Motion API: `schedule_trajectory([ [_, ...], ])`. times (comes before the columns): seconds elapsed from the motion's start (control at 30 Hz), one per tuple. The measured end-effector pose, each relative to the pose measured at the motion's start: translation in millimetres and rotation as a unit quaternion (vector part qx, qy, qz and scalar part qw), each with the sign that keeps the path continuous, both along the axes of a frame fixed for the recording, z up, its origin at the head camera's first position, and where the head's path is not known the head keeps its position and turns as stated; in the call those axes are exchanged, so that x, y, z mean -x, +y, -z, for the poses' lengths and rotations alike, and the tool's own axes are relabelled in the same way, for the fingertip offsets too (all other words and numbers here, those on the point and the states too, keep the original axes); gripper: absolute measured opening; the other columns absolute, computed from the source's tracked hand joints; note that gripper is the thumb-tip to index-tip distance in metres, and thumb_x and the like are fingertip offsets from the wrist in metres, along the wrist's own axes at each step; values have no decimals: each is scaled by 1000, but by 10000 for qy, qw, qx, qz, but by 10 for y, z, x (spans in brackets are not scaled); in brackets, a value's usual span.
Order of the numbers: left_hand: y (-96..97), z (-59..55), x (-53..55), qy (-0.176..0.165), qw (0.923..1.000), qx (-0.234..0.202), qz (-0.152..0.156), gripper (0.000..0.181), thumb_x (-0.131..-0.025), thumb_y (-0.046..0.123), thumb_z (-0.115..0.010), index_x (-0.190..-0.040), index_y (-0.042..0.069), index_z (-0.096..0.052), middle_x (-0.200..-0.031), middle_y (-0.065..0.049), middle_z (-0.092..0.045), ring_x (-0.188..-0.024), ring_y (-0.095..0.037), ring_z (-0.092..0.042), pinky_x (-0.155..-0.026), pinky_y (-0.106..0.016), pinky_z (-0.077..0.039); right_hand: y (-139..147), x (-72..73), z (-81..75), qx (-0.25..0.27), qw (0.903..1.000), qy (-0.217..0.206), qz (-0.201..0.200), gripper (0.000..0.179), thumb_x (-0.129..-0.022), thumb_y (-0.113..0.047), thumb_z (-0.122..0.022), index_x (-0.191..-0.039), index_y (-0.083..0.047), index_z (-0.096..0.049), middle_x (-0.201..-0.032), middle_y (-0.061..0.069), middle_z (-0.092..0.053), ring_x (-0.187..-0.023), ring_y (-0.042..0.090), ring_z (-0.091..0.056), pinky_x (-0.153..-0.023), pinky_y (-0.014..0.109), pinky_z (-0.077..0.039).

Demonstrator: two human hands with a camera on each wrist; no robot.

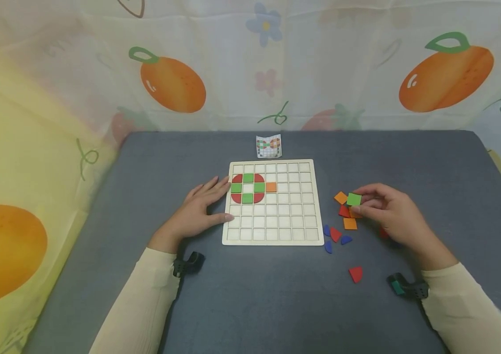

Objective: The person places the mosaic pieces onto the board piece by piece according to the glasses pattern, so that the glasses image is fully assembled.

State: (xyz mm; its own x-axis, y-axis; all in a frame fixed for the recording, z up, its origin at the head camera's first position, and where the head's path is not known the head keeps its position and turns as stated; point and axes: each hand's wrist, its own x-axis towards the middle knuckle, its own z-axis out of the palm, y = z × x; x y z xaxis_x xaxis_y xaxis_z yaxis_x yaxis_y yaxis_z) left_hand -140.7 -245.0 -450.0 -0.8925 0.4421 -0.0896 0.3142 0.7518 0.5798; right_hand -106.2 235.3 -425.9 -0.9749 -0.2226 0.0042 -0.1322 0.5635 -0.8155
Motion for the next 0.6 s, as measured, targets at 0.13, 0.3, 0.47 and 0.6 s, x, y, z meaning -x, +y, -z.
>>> schedule_trajectory([
  [0.13,-6,3,-3,7,10000,-40,20,95,-98,51,-80,-173,19,-32,-178,8,-23,-165,-19,-7,-129,-54,-3,-96,42,-31,189,9998,-19,-75,35,-103,-13,-79,-132,1,-66,-105,10,-79,-92,9,-73,-76,19,-55],
  [0.3,-1,-10,-9,20,10000,-36,22,95,-98,51,-80,-173,18,-32,-178,7,-23,-166,-19,-7,-129,-54,-3,-257,111,-98,411,9989,-44,-206,33,-104,-10,-78,-131,2,-63,-109,14,-74,-92,15,-73,-75,27,-61],
  [0.47,2,-12,-12,34,10000,-66,17,96,-97,51,-81,-173,18,-32,-178,7,-24,-166,-20,-7,-129,-55,-3,-425,200,-118,269,9992,77,-287,31,-103,-14,-80,-128,-2,-67,-107,11,-71,-91,23,-71,-71,28,-59],
  [0.6,-4,-7,-11,37,10000,-80,3,96,-97,51,-81,-173,18,-32,-178,7,-24,-166,-20,-7,-129,-54,-2,-571,287,-114,143,9993,118,-324,29,-102,-17,-82,-125,-5,-69,-107,9,-69,-91,26,-68,-69,30,-56],
])
